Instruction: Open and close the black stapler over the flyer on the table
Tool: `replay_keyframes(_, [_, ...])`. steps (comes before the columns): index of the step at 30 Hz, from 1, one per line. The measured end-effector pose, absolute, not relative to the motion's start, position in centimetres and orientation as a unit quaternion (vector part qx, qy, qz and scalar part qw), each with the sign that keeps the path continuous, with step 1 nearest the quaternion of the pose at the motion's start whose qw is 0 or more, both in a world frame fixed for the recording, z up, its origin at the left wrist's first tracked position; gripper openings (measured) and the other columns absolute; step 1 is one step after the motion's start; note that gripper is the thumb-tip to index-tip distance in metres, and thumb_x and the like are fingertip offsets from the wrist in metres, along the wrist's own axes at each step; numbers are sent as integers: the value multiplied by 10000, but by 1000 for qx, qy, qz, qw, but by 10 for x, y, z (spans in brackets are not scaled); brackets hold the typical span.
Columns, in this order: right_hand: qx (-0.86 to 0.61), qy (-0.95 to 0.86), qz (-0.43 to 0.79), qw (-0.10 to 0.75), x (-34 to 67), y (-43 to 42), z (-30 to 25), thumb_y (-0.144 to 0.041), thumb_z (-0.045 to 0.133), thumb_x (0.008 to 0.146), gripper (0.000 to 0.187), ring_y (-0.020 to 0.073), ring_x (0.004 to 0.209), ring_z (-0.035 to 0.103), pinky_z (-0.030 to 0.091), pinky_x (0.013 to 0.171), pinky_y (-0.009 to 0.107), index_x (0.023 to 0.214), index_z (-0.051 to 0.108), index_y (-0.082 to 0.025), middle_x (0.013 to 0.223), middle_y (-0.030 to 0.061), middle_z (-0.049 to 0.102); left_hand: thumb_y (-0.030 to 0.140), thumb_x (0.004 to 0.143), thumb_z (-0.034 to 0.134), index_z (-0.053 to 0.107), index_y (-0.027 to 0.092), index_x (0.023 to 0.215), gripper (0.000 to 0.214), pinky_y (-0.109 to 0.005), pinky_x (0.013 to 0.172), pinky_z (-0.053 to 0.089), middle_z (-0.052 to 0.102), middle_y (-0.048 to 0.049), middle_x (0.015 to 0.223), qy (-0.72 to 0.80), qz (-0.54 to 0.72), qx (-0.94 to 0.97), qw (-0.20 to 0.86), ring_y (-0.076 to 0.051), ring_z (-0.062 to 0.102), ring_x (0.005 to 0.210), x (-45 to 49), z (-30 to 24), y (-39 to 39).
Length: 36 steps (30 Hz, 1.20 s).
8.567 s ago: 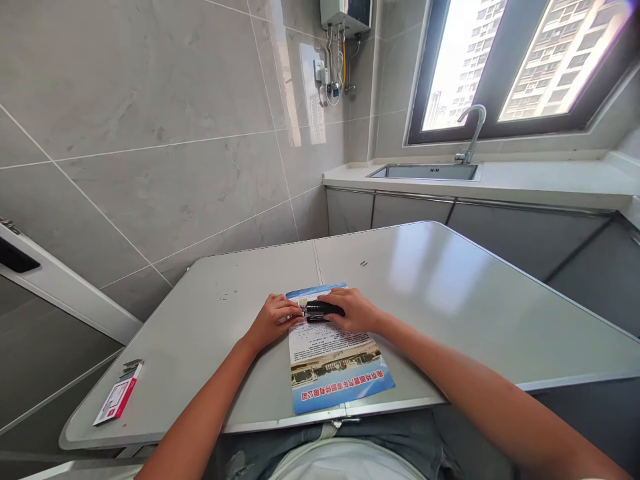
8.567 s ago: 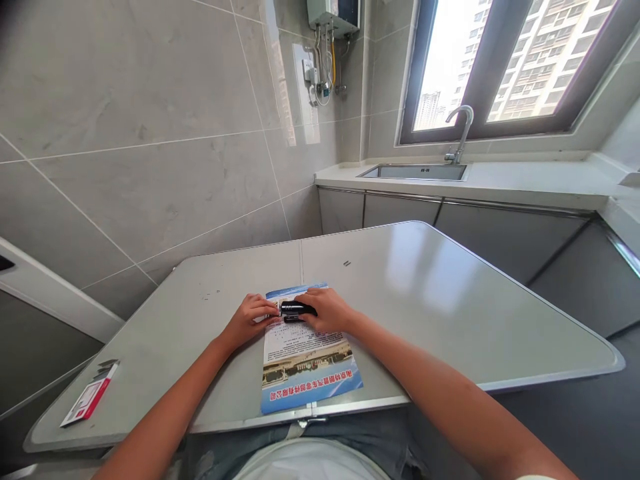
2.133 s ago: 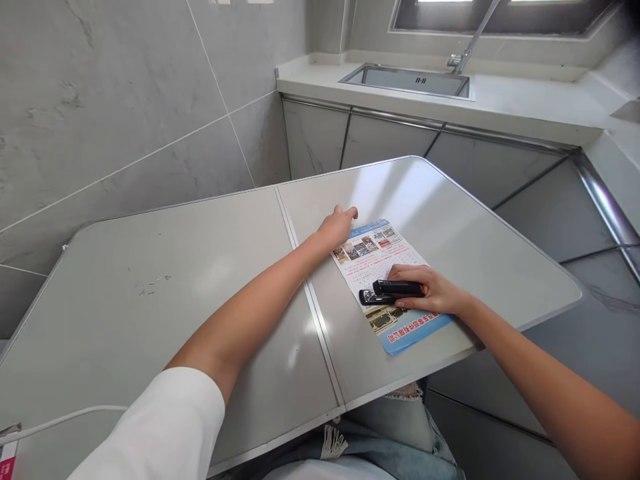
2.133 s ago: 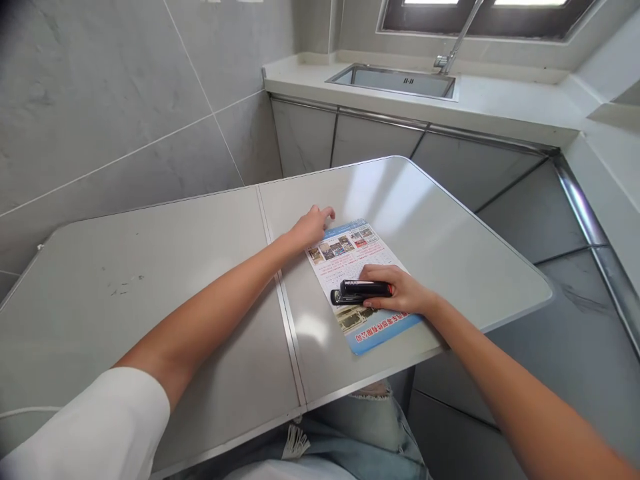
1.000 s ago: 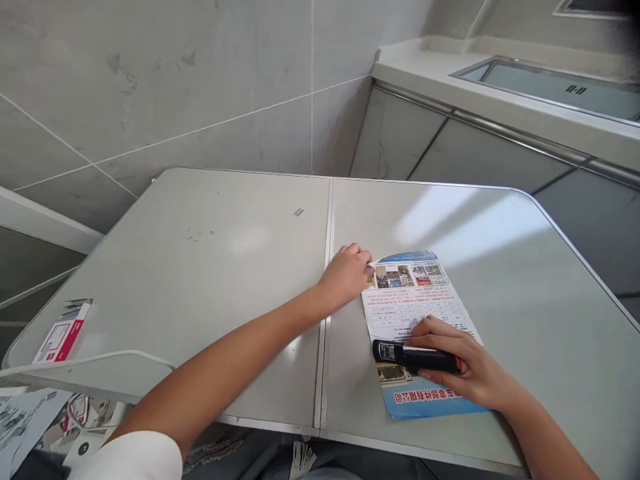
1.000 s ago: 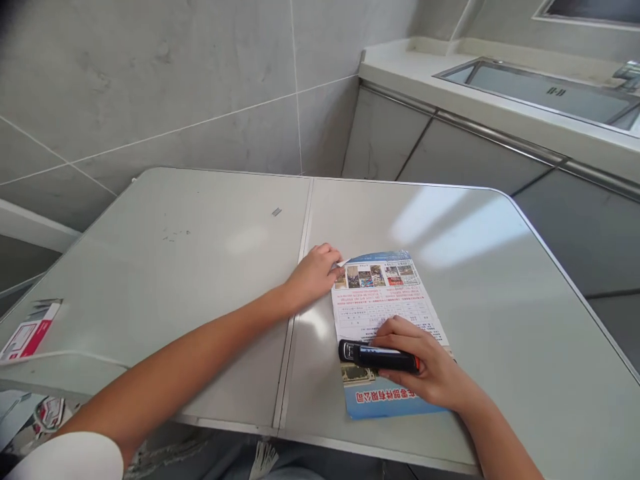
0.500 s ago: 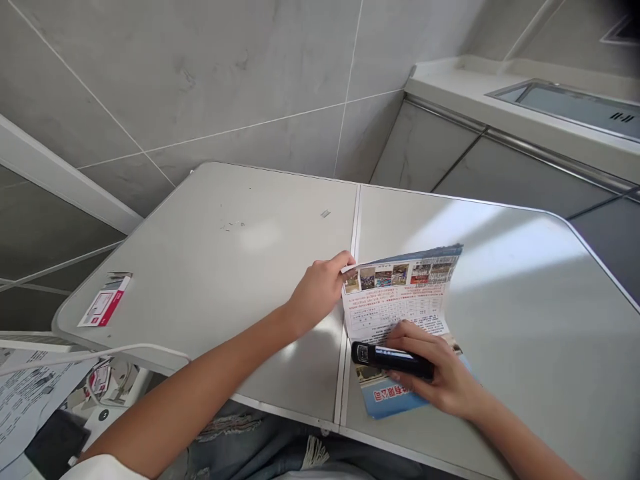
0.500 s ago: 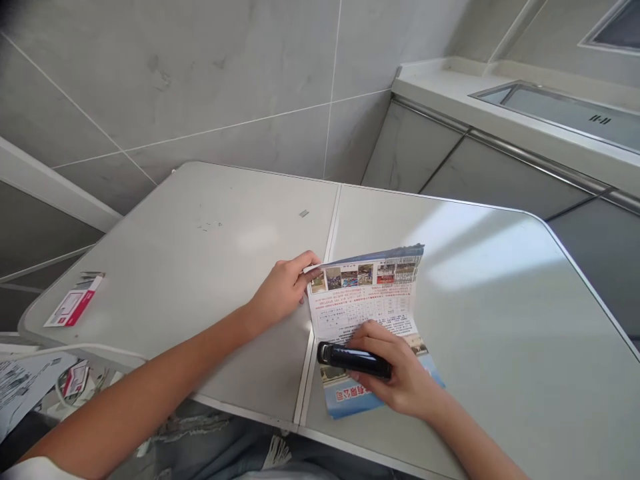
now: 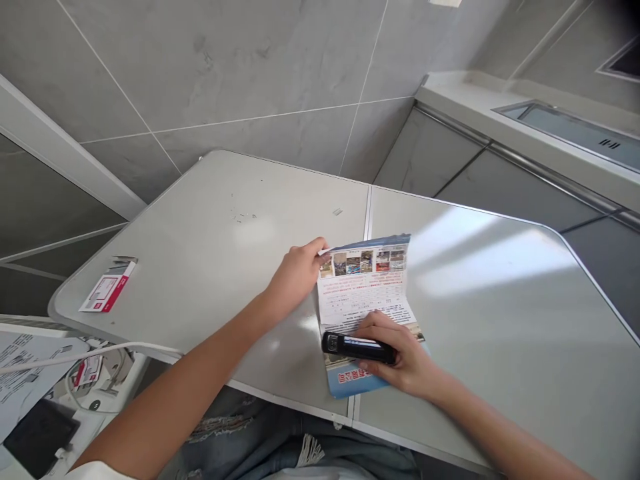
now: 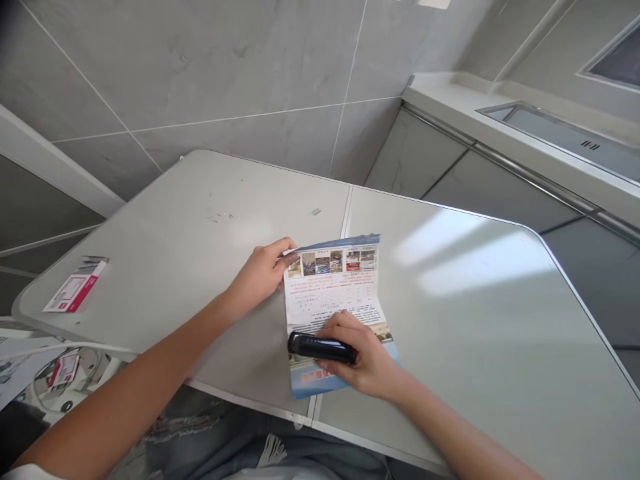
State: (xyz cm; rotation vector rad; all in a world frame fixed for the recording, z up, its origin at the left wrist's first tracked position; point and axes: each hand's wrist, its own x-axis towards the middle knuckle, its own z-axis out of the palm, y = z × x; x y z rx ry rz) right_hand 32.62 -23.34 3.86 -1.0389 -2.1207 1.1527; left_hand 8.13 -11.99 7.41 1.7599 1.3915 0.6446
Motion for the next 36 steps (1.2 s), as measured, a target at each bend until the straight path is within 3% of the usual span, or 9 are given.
replay_keyframes(8, [-433, -771, 391, 256, 223, -228, 36, -183, 709, 883, 213, 257, 947, 569, 485, 822, 412, 1083, 665, -241, 1014, 65, 651, 288, 972, 543, 651, 248, 862, 159, -286, 628, 345, 605, 27, 676, 593, 244, 710, 291, -162, 494, 624, 14, 52, -91])
replay_keyframes(13, [-469, -758, 376, 253, 179, -232, 34, -162, 647, 902, 218, 264, 968, 519, 454, 853, 429, 1103, 618, -239, 1052, 63, 620, 217, 940, 591, 694, 221, 883, 117, -310, 742, 420, 668, -37, 880, 594, 238, 741, 200, -209, 589, 810, -1, 33, -75])
replay_keyframes(16, [-466, -762, 381, 240, 167, -230, 35, -91, 623, 807, 357, 262, 991, 508, 449, 879, 429, 1133, 585, -234, 1073, 56, 588, 202, 959, 581, 694, 213, 938, 115, -334, 832, 451, 663, -69, 982, 594, 235, 754, 154, -245, 599, 957, 1, 26, -72])
replay_keyframes(20, [-435, -776, 391, 236, 165, -225, 35, -76, 600, 756, 494, 262, 998, 503, 455, 891, 430, 1219, 546, -241, 1112, 59, 572, 199, 957, 606, 662, 215, 1025, 90, -347, 859, 468, 661, -71, 1011, 603, 230, 749, 149, -251, 598, 995, 2, 22, -69])
replay_keyframes(26, [-422, -794, 368, 238, 167, -223, 32, -86, 582, 815, 435, 270, 1018, 509, 468, 900, 437, 1220, 543, -240, 1133, 72, 577, 258, 915, 686, 634, 215, 1084, 182, -328, 843, 513, 680, -69, 1104, 633, 282, 693, 198, -197, 635, 884, -15, 45, -72])
replay_keyframes(30, [-415, -794, 367, 251, 170, -227, 30, -83, 590, 833, 426, 284, 1033, 528, 477, 897, 451, 1225, 541, -243, 1127, 77, 587, 312, 981, 574, 666, 235, 1106, 173, -338, 903, 540, 731, -47, 1063, 652, 316, 656, 213, -207, 669, 946, -34, 107, -141])
replay_keyframes(33, [-408, -799, 365, 250, 173, -228, 25, -117, 587, 890, 407, 295, 1055, 541, 479, 904, 459, 1273, 529, -240, 1150, 95, 591, 469, 1017, 523, 703, 339, 1229, 307, -351, 956, 554, 742, -47, 1182, 621, 231, 683, 307, -229, 685, 1083, -56, 157, -234])
replay_keyframes(34, [-405, -803, 358, 248, 174, -227, 23, -156, 583, 916, 368, 298, 1049, 544, 482, 891, 457, 1269, 525, -243, 1138, 94, 589, 550, 982, 568, 722, 388, 1232, 335, -357, 918, 569, 750, -48, 1173, 619, 189, 688, 327, -237, 696, 1067, -69, 170, -266])
replay_keyframes(36, [-404, -813, 345, 239, 176, -225, 19, -241, 575, 956, 289, 300, 1028, 556, 486, 858, 447, 1241, 528, -253, 1104, 88, 588, 761, 811, 671, 794, 439, 1004, 395, -363, 748, 577, 782, -28, 929, 655, 166, 674, 298, -240, 722, 890, -108, 187, -326])
